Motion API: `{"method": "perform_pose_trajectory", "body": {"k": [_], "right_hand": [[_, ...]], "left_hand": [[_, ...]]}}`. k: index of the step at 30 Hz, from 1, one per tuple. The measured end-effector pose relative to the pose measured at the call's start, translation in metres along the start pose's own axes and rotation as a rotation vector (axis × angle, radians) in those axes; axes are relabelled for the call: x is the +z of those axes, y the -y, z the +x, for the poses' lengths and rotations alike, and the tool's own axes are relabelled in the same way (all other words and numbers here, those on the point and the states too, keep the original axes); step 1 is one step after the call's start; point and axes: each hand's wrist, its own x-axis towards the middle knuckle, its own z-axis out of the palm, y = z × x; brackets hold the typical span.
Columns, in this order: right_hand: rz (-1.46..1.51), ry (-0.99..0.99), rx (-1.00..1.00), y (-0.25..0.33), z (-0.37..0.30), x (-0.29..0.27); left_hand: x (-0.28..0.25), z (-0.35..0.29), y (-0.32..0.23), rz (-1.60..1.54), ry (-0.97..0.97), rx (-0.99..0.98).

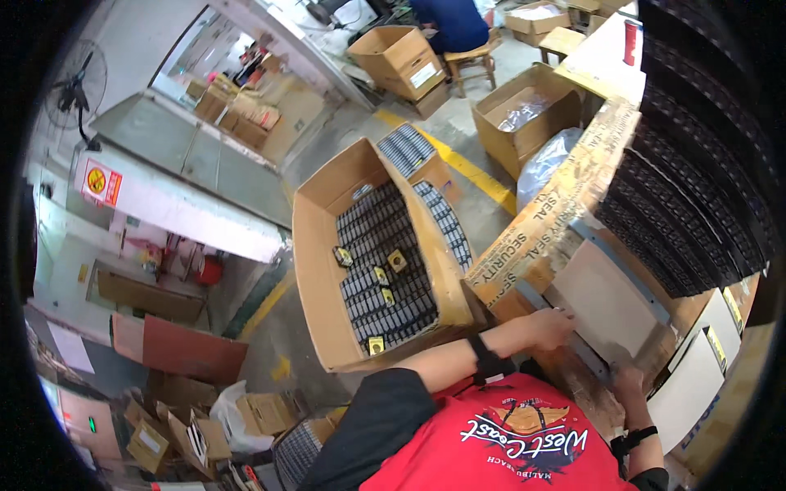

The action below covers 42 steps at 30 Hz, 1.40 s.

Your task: The person repeatedly picks up small black rectangular items from a large cardboard box and places them onto a wooden table. They arrange the items in neat rows and stacks on the table surface. The person continues this transfer process throughout the video, moving items from the box to the table.

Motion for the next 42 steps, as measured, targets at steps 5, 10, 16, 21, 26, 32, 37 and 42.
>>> {"method": "perform_pose_trajectory", "body": {"k": [5,10,16,21,26,32,37,42], "right_hand": [[-0.162,0.207,0.031,0.025,0.017,-0.057],[0.131,-0.159,-0.425,0.256,0.087,-0.201],[0.019,-0.108,-0.714,0.547,0.193,-0.179],[-0.056,-0.108,-0.374,0.600,0.297,0.005],[0.137,0.029,-0.265,0.612,0.277,0.045],[0.272,0.262,-0.274,0.620,0.267,0.037],[0.554,0.475,-0.341,0.609,0.298,0.052],[0.299,0.340,-0.379,0.616,0.267,0.037]], "left_hand": [[-0.183,-0.152,0.000,-0.565,-0.251,-0.137],[-0.179,-0.385,0.158,-0.453,-1.133,-1.033],[-0.092,-0.416,0.244,-0.241,-0.685,-1.693],[-0.080,-0.363,0.231,-0.255,-0.484,-1.828],[-0.074,-0.378,0.234,-0.250,-0.548,-1.797],[-0.058,-0.387,0.234,-0.207,-1.002,-1.715],[-0.056,-0.398,0.253,-0.421,-1.017,-1.693],[-0.044,-0.403,0.270,-0.643,-1.217,-1.576]]}}
